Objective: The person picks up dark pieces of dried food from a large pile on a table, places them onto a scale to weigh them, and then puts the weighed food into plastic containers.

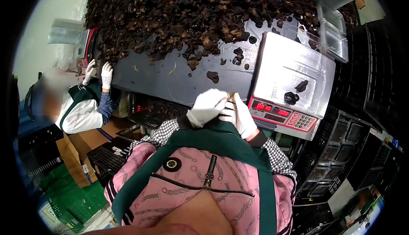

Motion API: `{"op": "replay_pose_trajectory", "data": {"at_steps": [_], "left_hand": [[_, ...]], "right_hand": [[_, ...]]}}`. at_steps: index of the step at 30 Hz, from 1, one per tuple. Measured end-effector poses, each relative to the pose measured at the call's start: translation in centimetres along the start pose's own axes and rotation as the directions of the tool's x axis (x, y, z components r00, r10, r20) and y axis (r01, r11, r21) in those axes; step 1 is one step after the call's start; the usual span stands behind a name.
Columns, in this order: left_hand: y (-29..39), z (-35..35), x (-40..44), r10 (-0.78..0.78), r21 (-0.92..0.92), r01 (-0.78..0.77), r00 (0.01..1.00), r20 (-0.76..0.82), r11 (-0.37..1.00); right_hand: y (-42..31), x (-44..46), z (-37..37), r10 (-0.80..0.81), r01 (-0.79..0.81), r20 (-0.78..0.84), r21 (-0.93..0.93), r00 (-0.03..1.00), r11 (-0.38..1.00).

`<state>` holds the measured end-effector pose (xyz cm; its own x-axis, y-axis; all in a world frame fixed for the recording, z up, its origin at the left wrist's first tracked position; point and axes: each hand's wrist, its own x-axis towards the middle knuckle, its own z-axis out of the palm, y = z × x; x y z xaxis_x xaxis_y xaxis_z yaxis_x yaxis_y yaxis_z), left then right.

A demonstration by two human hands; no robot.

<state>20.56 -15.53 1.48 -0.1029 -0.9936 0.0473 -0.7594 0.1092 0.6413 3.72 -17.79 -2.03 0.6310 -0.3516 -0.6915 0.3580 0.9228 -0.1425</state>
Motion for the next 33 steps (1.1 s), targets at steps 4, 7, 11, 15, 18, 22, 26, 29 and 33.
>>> {"op": "replay_pose_trajectory", "data": {"at_steps": [4, 7, 11, 15, 18, 22, 26, 29, 33], "left_hand": [[-3.0, -1.1, -1.2, 0.186, 0.206, -0.191, 0.982, 0.042, 0.960], [-6.3, -1.3, 1.7, 0.039, 0.136, -0.018, 0.988, -0.149, 0.991], [-10.4, 0.6, 3.3, 0.115, 0.032, -0.118, 0.990, 0.081, 0.993], [-5.2, -2.3, 4.4, 0.147, -0.275, -0.051, 0.928, 0.341, 0.960], [-6.5, -1.4, 7.7, 0.194, -0.319, -0.129, 0.964, 0.181, 0.939], [-9.2, 2.7, 15.1, 0.313, 0.154, -0.297, 0.945, -0.097, 0.942], [-11.4, 4.3, 16.2, 0.389, -0.022, -0.391, 0.918, -0.071, 0.920], [-8.7, 1.1, 13.3, 0.142, -0.364, -0.075, 0.977, 0.161, 0.928], [-7.0, -1.5, 11.1, 0.170, -0.389, 0.026, 0.871, 0.461, 0.921]], "right_hand": [[1.3, 4.0, -1.1, -0.213, 0.212, 0.013, -0.131, 0.977, 0.968], [1.5, 5.5, -1.5, -0.223, 0.199, -0.091, -0.214, 0.971, 0.956], [1.3, 5.9, 0.1, -0.224, 0.211, -0.126, -0.108, 0.967, 0.972], [0.0, 4.7, 3.2, -0.202, 0.215, -0.093, 0.158, 0.975, 0.964], [0.7, 6.6, -0.1, -0.291, 0.301, -0.088, 0.129, 0.953, 0.945], [-0.1, 6.2, 0.5, -0.347, 0.347, -0.035, 0.011, 0.937, 0.938], [-0.7, 6.1, 1.3, -0.372, 0.377, -0.105, 0.038, 0.922, 0.925], [-1.0, 6.2, 1.4, -0.329, 0.339, -0.101, 0.118, 0.939, 0.933], [-1.7, 6.3, 2.5, -0.348, 0.353, -0.062, 0.121, 0.935, 0.928]]}}
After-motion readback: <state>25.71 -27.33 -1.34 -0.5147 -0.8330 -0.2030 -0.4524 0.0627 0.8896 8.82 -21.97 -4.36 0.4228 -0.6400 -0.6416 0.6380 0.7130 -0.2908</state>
